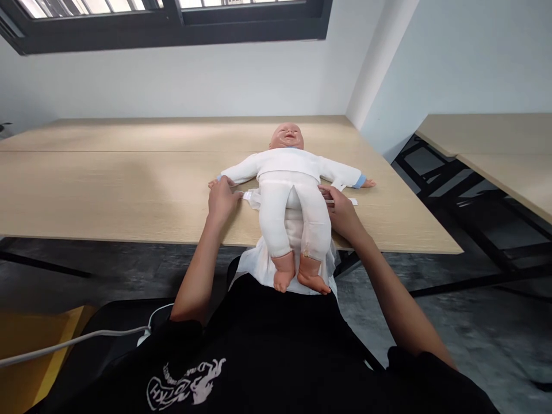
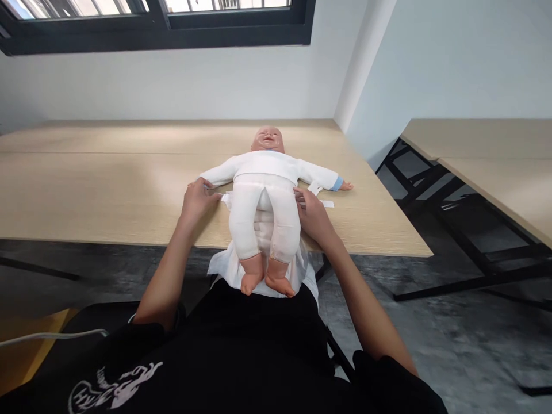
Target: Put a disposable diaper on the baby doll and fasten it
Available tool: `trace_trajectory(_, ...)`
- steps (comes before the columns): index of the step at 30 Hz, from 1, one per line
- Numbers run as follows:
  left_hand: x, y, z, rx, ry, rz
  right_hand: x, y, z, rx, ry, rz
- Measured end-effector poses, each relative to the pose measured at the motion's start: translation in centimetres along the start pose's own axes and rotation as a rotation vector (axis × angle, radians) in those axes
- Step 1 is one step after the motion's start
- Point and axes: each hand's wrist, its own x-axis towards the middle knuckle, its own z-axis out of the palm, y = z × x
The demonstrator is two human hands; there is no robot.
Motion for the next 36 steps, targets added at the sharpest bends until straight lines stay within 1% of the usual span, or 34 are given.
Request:
trace_trajectory(2,-1.2,1.3,-0.3,0.111,0.1,0.014,-0.2,-0.7,-0.3,0.0,0.1,-0.029)
trace_trajectory(4,-3.4,3.0,-0.5,0.072,0.105,0.055,-0.7,-1.9,-0.5,0.032,0.188,0.008)
trace_trajectory(5,-4.9,4.0,-0.3,0.019,0.071,0.081,-1.2,-2.7,-0.6,0.049,0.202,0.047)
trace_trajectory(6,-6.5,4.9,-0.1,-0.062,0.004,0.089,-1.8,-3.5,-0.6,0.056,0.19,0.085)
trace_trajectory(7,-8.1,5.8,0.3,-0.135,-0.045,0.09,-2.4,-4.3,-0.5,0.044,0.149,0.113)
trace_trajectory(8,-9.8,6.6,0.8,-0.169,-0.069,0.099,-3.1,-5.1,-0.4,0.012,0.095,0.121)
trace_trajectory(10,-12.5,7.7,1.8,-0.119,-0.106,0.151,-4.4,-6.3,-0.3,-0.086,-0.011,0.073)
trace_trajectory(11,-13.5,8.0,2.2,-0.096,-0.131,0.177,-4.8,-6.7,-0.2,-0.133,-0.044,0.034)
trace_trajectory(13,-14.5,8.1,2.7,-0.058,-0.182,0.22,-5.3,-7.1,-0.5,-0.191,-0.073,-0.028)
trace_trajectory(15,-14.5,7.7,2.6,-0.047,-0.222,0.248,-5.1,-7.1,-1.4,-0.221,-0.077,-0.048)
trace_trajectory(19,-13.4,6.9,1.5,0.002,-0.247,0.305,-4.1,-6.8,-3.8,-0.336,-0.083,-0.043)
trace_trajectory(21,-12.9,6.6,0.8,0.027,-0.274,0.314,-4.0,-6.6,-4.4,-0.405,-0.152,-0.08)
trace_trajectory(23,-12.5,6.3,0.4,0.032,-0.311,0.311,-4.2,-6.2,-4.5,-0.476,-0.227,-0.162)
trace_trajectory(24,-12.4,6.2,0.1,0.025,-0.324,0.309,-4.4,-5.9,-4.4,-0.51,-0.247,-0.207)
trace_trajectory(26,-12.0,6.0,-0.3,-0.003,-0.342,0.302,-4.8,-5.7,-3.9,-0.576,-0.242,-0.273)
trace_trajectory(28,-11.5,5.8,-0.9,-0.033,-0.357,0.305,-5.4,-5.8,-3.3,-0.657,-0.187,-0.314)
trace_trajectory(30,-10.9,5.6,-1.4,-0.048,-0.37,0.321,-6.3,-6.5,-2.5,-0.755,-0.114,-0.373)
trace_trajectory(32,-10.4,5.4,-1.9,-0.066,-0.382,0.34,-7.6,-7.5,-1.5,-0.797,-0.088,-0.494)
trace_trajectory(34,-10.0,5.2,-2.2,-0.094,-0.401,0.345,-9.2,-8.6,-0.1,-0.764,-0.155,-0.635)
trace_trajectory(36,-9.8,5.1,-2.4,-0.114,-0.423,0.343,-10.7,-9.1,1.6,-0.734,-0.231,-0.723)
